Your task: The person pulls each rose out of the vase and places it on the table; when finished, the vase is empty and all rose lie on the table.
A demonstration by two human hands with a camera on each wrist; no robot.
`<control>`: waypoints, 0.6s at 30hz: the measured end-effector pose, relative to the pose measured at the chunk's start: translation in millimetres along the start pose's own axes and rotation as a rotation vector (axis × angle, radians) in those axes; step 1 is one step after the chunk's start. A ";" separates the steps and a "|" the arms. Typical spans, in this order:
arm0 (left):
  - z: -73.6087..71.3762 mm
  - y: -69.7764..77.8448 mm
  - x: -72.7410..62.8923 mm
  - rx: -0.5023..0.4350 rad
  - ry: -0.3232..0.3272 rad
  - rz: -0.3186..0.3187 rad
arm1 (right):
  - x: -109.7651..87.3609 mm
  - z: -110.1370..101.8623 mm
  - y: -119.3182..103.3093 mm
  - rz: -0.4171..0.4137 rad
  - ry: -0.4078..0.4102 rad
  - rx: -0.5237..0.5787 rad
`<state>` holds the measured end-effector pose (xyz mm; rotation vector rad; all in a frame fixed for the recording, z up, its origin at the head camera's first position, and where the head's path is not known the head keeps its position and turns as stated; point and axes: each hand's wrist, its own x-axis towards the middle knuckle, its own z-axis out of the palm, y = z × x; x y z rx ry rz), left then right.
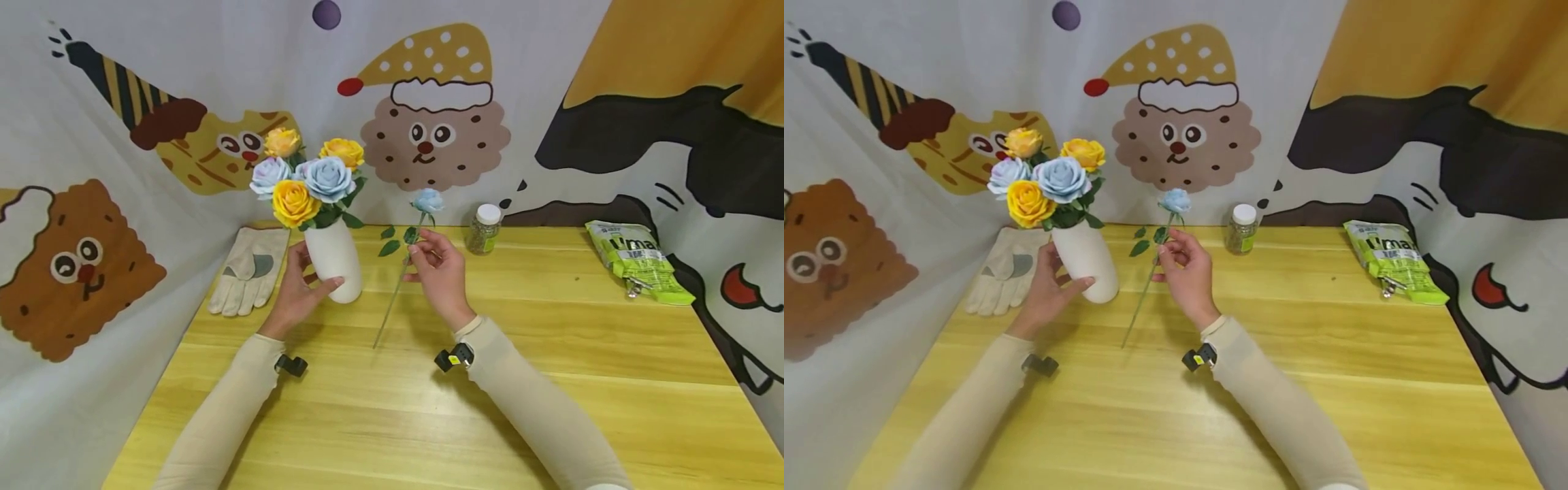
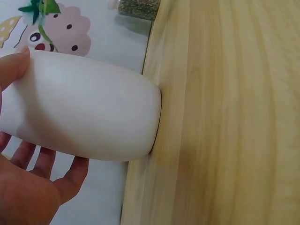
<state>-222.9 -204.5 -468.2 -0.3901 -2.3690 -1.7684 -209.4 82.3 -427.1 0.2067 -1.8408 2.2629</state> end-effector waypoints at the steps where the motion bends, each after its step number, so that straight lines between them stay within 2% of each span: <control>1: -0.3 -0.5 -0.8 0.002 -0.004 0.001 | -0.8 0.9 2.9 0.014 -0.014 -0.006; 5: -1.4 -1.2 -0.9 0.001 -0.016 0.000 | -2.6 4.5 12.1 0.082 -0.071 -0.019; 10: -1.8 1.1 1.4 -0.010 -0.024 -0.009 | -5.2 8.5 24.6 0.203 -0.134 -0.090; 18: -2.2 1.8 -0.9 -0.013 -0.032 -0.029 | -11.3 10.6 43.6 0.391 -0.181 -0.195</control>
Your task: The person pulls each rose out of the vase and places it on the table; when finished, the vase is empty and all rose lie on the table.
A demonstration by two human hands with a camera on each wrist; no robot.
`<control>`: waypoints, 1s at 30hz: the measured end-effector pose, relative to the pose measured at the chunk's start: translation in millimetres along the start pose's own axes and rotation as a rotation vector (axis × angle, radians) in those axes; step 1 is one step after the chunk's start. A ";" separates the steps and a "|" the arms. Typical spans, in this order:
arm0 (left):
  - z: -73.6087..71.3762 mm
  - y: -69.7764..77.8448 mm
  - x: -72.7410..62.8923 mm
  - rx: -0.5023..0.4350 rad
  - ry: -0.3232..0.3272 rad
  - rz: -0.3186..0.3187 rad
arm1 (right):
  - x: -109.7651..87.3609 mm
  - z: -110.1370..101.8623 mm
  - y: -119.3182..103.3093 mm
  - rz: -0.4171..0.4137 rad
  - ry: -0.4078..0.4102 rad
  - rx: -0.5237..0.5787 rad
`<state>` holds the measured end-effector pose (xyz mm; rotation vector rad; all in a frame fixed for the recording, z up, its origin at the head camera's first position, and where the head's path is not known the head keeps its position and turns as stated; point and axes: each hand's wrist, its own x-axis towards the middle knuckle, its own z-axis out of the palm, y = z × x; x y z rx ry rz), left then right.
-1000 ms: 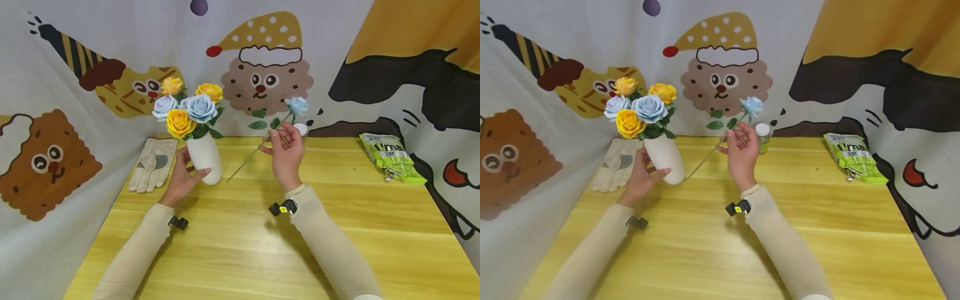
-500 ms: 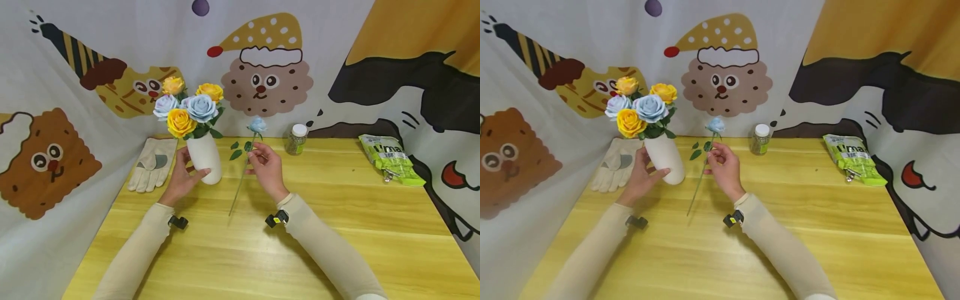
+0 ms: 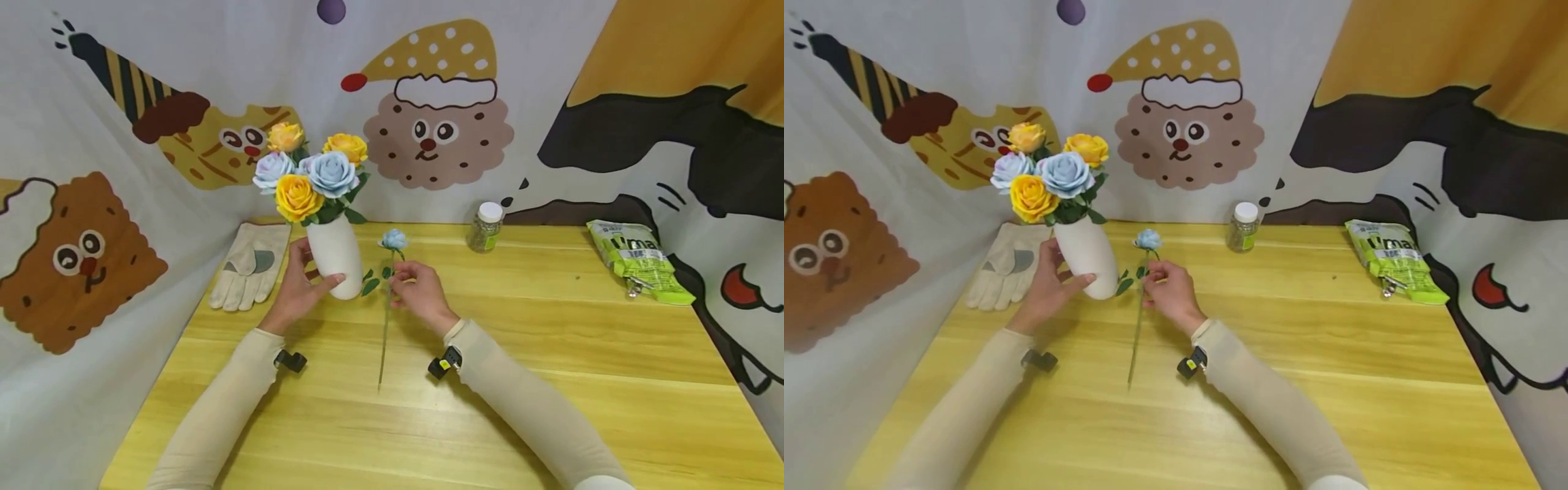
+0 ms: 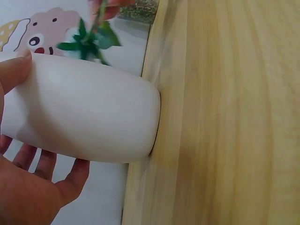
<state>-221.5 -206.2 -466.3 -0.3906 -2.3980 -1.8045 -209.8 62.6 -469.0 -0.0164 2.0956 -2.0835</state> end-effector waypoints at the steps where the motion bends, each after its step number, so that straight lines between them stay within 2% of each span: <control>1: 0.0 -0.6 -0.2 0.002 0.000 -0.001 | 0.4 -0.4 2.3 0.021 -0.006 -0.002; 7: -0.1 -2.0 -2.1 0.010 -0.002 -0.004 | 3.0 -6.5 12.3 0.126 -0.044 0.002; 12: 0.2 -2.3 -2.7 0.022 -0.008 0.000 | 9.3 -12.8 19.4 0.181 -0.061 -0.023; 18: -0.5 -0.5 -1.1 0.024 -0.014 0.016 | 17.9 -14.7 21.3 0.192 -0.066 -0.044; 26: -0.7 2.6 -1.9 0.011 -0.033 0.001 | 19.1 -15.8 22.1 0.199 -0.062 -0.072; 30: -0.7 3.1 -1.1 0.020 -0.032 0.003 | 19.2 -17.7 21.5 0.173 -0.045 -0.091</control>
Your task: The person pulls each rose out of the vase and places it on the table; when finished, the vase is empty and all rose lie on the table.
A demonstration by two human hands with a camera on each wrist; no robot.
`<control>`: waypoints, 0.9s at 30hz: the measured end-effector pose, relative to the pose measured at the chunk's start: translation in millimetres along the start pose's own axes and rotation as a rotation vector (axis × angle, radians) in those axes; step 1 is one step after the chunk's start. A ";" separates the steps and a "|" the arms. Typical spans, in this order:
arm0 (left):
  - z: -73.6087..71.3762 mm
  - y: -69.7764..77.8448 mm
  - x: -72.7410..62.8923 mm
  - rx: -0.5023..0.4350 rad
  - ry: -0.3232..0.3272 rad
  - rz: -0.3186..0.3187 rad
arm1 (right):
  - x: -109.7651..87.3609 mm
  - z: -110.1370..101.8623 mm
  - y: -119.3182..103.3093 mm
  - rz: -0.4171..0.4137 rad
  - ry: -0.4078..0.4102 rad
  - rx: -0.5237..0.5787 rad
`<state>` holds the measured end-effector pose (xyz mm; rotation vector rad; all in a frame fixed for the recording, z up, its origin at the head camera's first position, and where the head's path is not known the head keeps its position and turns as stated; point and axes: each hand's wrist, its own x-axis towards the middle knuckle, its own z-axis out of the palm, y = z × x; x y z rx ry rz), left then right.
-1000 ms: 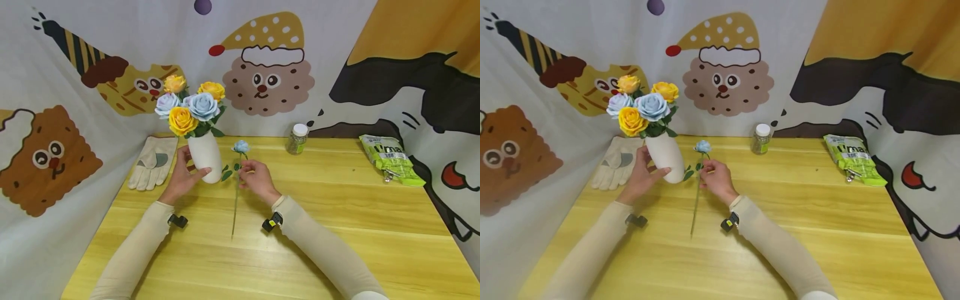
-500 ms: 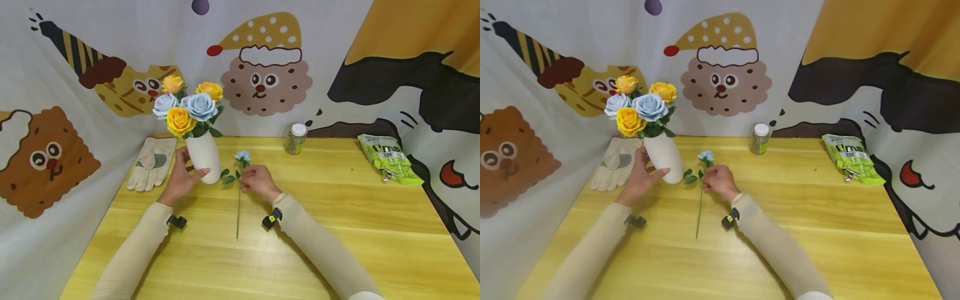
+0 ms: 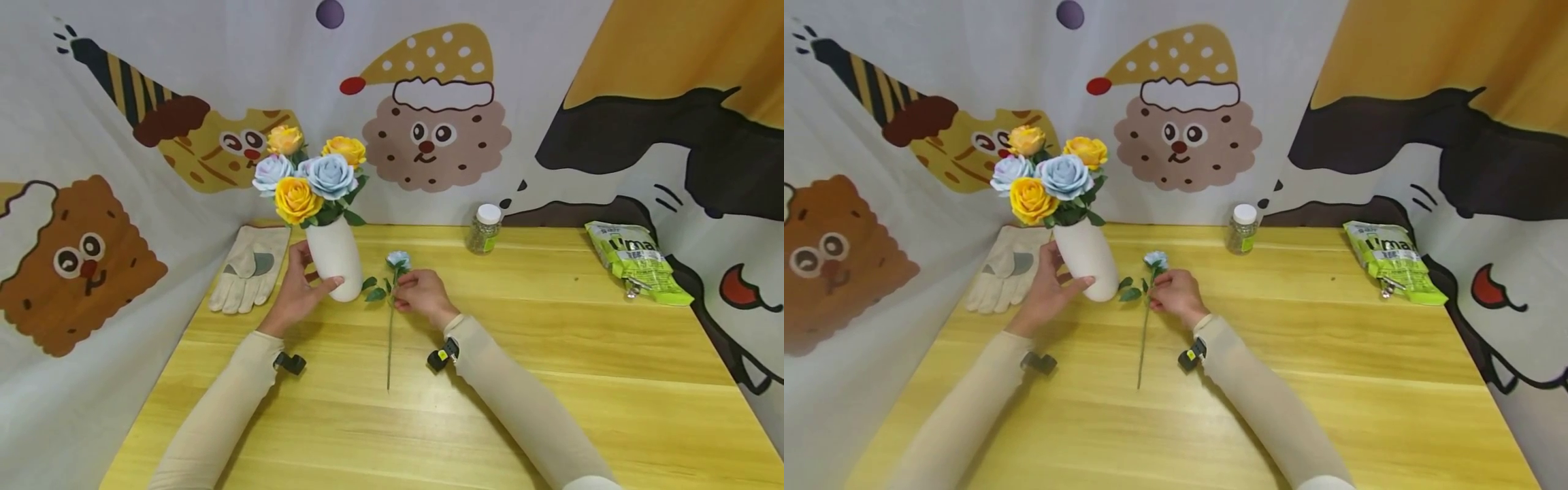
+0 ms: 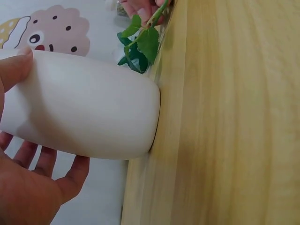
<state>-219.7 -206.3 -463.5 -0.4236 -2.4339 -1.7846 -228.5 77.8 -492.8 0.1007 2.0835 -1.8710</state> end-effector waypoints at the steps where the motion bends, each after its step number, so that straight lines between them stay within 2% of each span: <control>1: -0.1 -0.2 0.5 0.005 -0.001 0.000 | -0.3 -0.9 -0.9 -0.010 0.010 -0.008; 5: -1.0 -0.9 2.3 0.020 0.000 0.012 | -1.8 -4.4 -8.2 -0.076 0.047 -0.057; 10: -2.6 -2.5 4.1 0.027 0.022 0.031 | -6.0 -5.8 -24.9 -0.162 0.041 -0.083; 17: -3.2 -3.6 3.8 0.007 0.043 0.015 | -12.4 1.0 -56.3 -0.322 0.064 -0.112; 24: 1.9 2.4 3.1 0.030 0.060 -0.001 | -19.5 9.6 -93.9 -0.428 0.076 -0.027; 27: 3.4 3.5 4.1 0.038 0.070 -0.014 | -22.0 15.4 -109.1 -0.502 0.066 0.025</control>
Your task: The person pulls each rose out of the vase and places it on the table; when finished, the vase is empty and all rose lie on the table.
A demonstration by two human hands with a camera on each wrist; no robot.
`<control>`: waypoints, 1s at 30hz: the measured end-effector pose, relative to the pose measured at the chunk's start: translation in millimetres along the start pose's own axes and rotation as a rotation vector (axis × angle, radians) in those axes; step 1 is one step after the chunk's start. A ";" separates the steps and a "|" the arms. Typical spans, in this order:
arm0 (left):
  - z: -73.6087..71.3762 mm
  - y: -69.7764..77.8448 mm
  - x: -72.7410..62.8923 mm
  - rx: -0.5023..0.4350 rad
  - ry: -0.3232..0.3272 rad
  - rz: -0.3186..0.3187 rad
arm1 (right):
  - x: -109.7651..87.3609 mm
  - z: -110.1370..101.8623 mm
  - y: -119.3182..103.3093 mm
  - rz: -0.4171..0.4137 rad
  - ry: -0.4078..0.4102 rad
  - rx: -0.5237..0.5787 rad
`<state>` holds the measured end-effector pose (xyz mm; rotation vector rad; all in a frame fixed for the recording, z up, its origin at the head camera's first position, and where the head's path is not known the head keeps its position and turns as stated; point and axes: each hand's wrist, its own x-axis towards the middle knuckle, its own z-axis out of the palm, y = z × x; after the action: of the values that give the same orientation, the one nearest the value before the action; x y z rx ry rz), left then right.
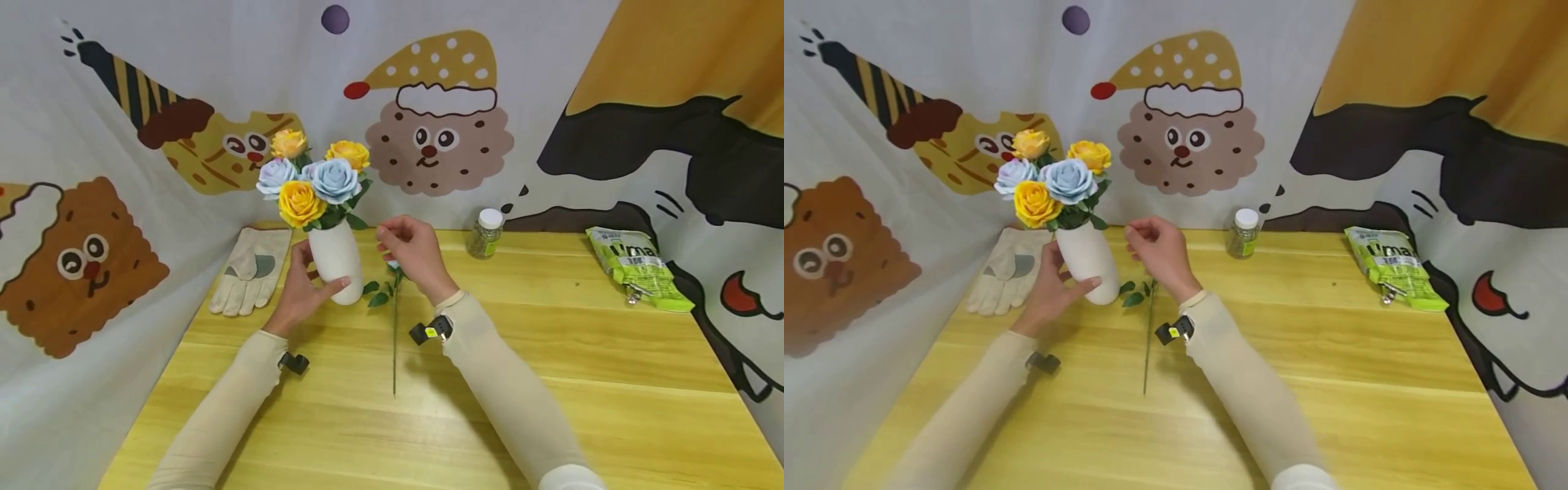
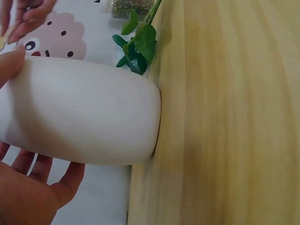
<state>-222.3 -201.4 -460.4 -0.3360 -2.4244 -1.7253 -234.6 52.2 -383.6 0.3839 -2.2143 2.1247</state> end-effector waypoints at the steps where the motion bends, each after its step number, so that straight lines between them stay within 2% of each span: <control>1: 0.6 0.3 0.3 -0.002 0.004 -0.002 | 1.5 2.1 -3.8 -0.022 0.003 0.017; 6: 2.4 -0.5 0.6 -0.014 0.005 -0.005 | 7.7 11.7 -17.1 -0.107 0.047 0.103; 10: 2.6 -2.5 0.9 -0.006 -0.004 0.006 | 12.4 17.9 -23.1 -0.143 0.067 0.126; 15: -0.4 -4.1 2.7 0.020 0.001 0.028 | 20.9 25.8 -31.4 -0.196 0.062 0.053; 19: -2.0 -2.8 2.6 0.031 0.001 0.035 | 28.2 31.9 -35.2 -0.224 0.026 0.011; 24: -2.4 -1.7 3.0 0.026 -0.007 0.033 | 34.8 37.1 -37.8 -0.199 -0.035 0.000; 30: -1.4 -1.4 3.1 0.021 -0.011 0.025 | 41.2 39.9 -34.7 -0.114 -0.022 -0.033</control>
<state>-225.7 -202.9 -460.5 -0.3728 -2.4335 -1.6912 -261.8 5.9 -343.4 0.5204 -2.1796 2.0343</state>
